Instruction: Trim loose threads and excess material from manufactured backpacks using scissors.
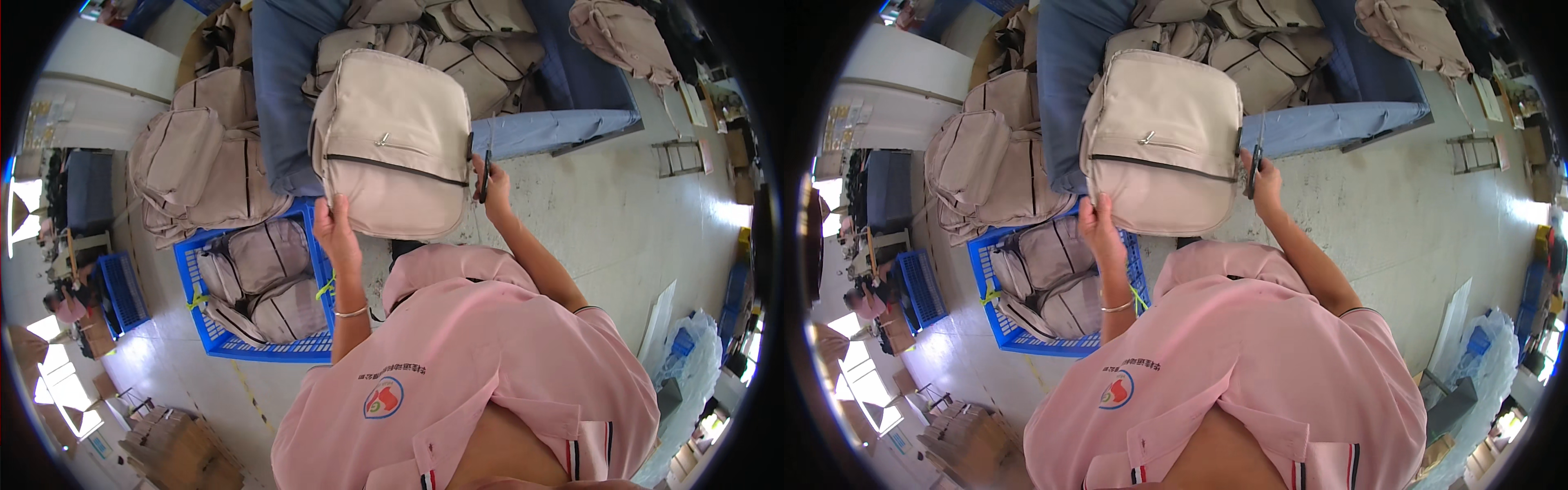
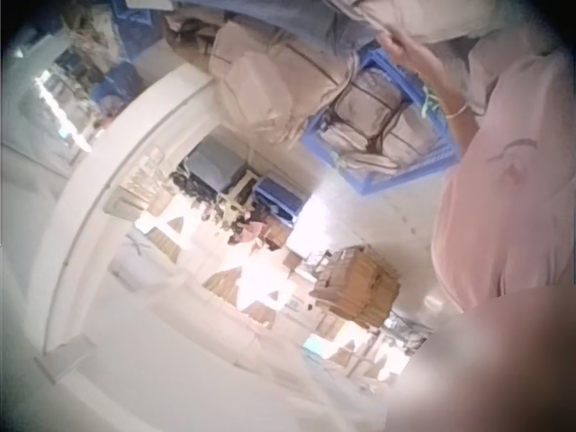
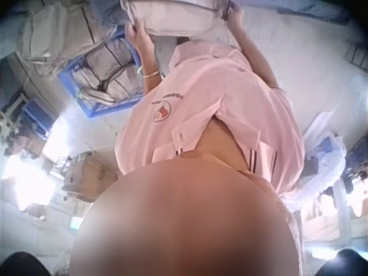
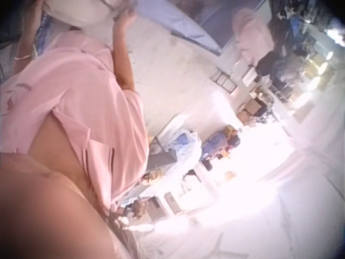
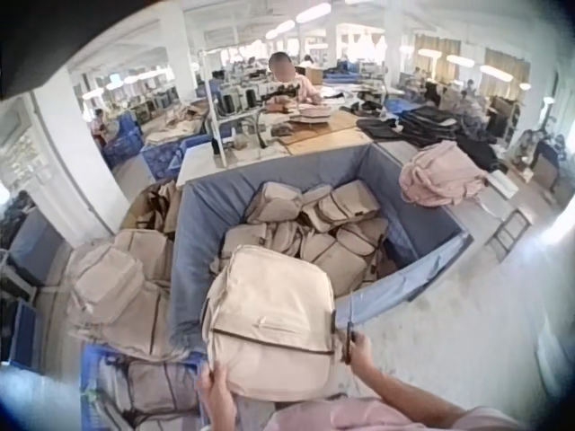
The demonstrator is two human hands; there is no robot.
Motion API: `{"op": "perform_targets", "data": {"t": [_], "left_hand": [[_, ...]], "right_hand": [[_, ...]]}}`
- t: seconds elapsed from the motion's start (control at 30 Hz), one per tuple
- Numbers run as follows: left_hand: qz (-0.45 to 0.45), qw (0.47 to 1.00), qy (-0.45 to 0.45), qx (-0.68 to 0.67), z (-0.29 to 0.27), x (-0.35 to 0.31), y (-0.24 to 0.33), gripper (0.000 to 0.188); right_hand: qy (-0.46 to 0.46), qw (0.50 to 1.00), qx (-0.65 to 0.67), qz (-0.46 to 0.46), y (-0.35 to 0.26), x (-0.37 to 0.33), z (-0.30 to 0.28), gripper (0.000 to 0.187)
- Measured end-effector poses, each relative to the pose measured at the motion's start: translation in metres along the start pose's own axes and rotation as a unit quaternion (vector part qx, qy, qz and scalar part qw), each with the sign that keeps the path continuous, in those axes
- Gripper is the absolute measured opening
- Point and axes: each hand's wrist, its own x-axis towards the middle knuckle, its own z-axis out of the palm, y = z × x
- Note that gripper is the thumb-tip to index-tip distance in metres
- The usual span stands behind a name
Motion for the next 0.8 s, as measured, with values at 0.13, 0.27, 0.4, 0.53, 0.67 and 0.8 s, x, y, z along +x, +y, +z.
{"op": "perform_targets", "data": {"t": [0.13,0.27,0.4,0.53,0.67,0.8], "left_hand": [[0.063,0.996,-0.035,0.046,-0.021,0.029,0.068,0.028],[0.129,0.969,-0.139,0.159,-0.045,0.067,0.149,0.015],[0.229,0.899,-0.285,0.241,-0.053,0.118,0.233,0.011],[0.197,0.837,-0.404,0.312,-0.036,0.182,0.266,0.013],[0.155,0.773,-0.492,0.369,0.016,0.28,0.196,0.022],[0.23,0.717,-0.481,0.449,0.069,0.331,0.076,0.021]], "right_hand": [[0.065,0.983,-0.061,-0.158,-0.052,-0.012,-0.002,0.042],[0.056,0.945,-0.076,-0.313,-0.125,-0.03,0.01,0.027],[-0.036,0.866,-0.053,-0.496,-0.193,-0.043,0.044,0.041],[-0.184,0.872,-0.044,-0.451,-0.214,-0.04,0.077,0.037],[-0.057,0.916,-0.128,-0.377,-0.171,0.002,0.11,0.03],[-0.129,0.97,-0.072,-0.193,-0.093,0.066,0.12,0.03]]}}
